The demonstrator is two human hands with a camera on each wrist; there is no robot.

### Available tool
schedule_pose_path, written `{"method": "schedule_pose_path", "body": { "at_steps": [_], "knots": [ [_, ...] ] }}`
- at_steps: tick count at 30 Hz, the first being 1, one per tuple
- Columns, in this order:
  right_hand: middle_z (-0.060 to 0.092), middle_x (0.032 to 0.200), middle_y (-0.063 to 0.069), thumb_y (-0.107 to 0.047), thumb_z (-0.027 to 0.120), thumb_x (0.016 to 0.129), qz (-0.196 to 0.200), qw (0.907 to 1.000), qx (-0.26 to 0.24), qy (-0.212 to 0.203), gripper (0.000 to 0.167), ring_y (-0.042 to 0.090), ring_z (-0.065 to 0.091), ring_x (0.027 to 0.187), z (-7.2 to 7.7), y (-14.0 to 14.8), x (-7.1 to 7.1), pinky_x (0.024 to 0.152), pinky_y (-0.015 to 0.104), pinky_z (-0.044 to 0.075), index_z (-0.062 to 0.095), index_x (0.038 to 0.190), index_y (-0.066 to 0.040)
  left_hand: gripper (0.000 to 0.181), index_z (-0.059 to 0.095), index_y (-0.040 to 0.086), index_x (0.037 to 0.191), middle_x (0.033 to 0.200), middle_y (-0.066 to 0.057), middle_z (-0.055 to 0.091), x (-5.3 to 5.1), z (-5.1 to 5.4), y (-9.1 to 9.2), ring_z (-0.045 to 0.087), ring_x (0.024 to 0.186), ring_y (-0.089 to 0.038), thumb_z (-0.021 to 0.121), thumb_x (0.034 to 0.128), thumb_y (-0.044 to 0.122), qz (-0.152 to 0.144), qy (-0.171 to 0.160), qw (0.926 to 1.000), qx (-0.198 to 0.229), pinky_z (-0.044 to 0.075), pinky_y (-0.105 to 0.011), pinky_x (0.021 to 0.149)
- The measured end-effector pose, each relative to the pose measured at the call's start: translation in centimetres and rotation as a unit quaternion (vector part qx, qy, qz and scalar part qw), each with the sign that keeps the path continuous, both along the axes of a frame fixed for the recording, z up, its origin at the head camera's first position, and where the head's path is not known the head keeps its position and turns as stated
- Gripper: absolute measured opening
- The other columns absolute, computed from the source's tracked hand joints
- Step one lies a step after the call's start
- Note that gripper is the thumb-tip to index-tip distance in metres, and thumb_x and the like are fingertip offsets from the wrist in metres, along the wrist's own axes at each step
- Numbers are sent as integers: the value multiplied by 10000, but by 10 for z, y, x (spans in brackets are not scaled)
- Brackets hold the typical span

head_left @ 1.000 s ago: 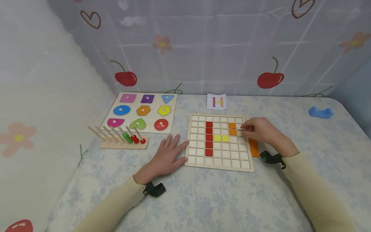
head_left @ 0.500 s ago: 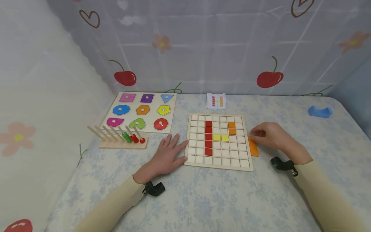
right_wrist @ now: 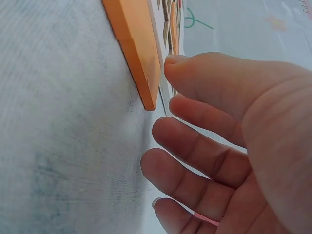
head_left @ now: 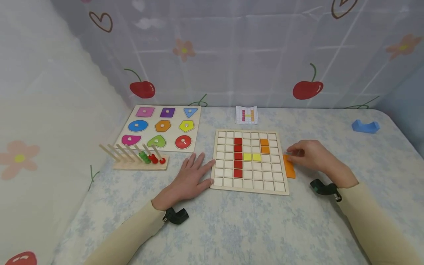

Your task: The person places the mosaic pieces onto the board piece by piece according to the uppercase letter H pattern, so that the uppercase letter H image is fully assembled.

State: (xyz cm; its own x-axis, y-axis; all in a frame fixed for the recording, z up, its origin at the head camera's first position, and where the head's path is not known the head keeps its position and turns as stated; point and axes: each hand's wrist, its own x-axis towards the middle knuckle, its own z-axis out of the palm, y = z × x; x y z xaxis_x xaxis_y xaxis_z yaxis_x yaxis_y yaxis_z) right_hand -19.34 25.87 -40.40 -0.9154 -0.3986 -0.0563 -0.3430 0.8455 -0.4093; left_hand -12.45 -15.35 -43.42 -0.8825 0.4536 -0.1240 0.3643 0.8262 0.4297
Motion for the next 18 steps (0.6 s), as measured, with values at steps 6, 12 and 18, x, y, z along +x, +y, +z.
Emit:
{"method": "schedule_pose_path", "body": {
  "at_steps": [6,12,18],
  "knots": [
    [721,916,71,-176,799,876,-4,10000,8,-79,343,138,562,746,-1,-1,-2,651,275,506,743,1142,33,648,362,198,1600,1697,-211,192,0,0,-1,63,1577,-485,552,1018,414,-4,34,10000,28,91,-670,1243],
    [736,938,87,-164,802,869,36,10000,23,-38,317,143,593,773,-4,-1,-2,684,300,528,752,1117,27,645,376,198,1594,1694,-210,203,0,-1,0,67,1578,-483,562,1015,414,4,68,10000,52,93,-668,1244],
    [733,936,95,-143,794,870,29,9999,110,37,287,153,592,774,-6,-4,-1,700,326,528,758,1103,22,645,376,199,1594,1694,-211,204,0,-1,0,66,1578,-484,559,1015,416,13,71,10000,37,97,-666,1245]
  ]
}}
